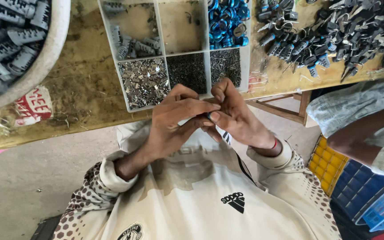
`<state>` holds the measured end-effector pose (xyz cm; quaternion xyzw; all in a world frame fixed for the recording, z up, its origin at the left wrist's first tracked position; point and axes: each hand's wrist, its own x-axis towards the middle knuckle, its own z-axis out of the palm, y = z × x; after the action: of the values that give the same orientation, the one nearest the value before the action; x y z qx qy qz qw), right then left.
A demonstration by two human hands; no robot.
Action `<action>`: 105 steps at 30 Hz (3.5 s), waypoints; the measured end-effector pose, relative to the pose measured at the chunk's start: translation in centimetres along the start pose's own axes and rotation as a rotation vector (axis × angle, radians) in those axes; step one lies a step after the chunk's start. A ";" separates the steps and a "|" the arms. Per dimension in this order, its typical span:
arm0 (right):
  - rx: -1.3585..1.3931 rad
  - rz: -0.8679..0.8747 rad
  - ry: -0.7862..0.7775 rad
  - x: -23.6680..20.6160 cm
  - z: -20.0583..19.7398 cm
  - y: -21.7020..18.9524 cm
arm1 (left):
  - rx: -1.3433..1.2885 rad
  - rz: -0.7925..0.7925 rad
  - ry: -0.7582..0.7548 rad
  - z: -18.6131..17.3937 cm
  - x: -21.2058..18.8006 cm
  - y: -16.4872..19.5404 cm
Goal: The person sits at a workbench and assembles small metal fittings by hand. They pick components from a compartment tray, press a blue insert into a metal body, and place completed assemblies onto a pile on the bench, repeating the cycle.
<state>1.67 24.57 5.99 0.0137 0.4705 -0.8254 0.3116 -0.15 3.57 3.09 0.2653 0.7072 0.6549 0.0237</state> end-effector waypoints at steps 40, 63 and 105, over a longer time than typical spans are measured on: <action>-1.664 -0.698 0.009 -2.5 -3.3 -7.8 | 0.205 0.246 -0.086 1.9 2.6 -0.4; -1.226 -0.591 0.685 -10.9 -8.3 -10.4 | -0.048 -0.131 -0.005 -0.1 0.8 -0.9; -1.425 -0.369 0.094 5.0 -1.1 -2.2 | 0.756 -0.322 -0.018 -5.0 -1.5 0.3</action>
<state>-3.85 23.73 5.53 -0.2361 0.9002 -0.3570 0.0804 -0.68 -1.63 3.57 0.1471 0.9303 0.3344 0.0329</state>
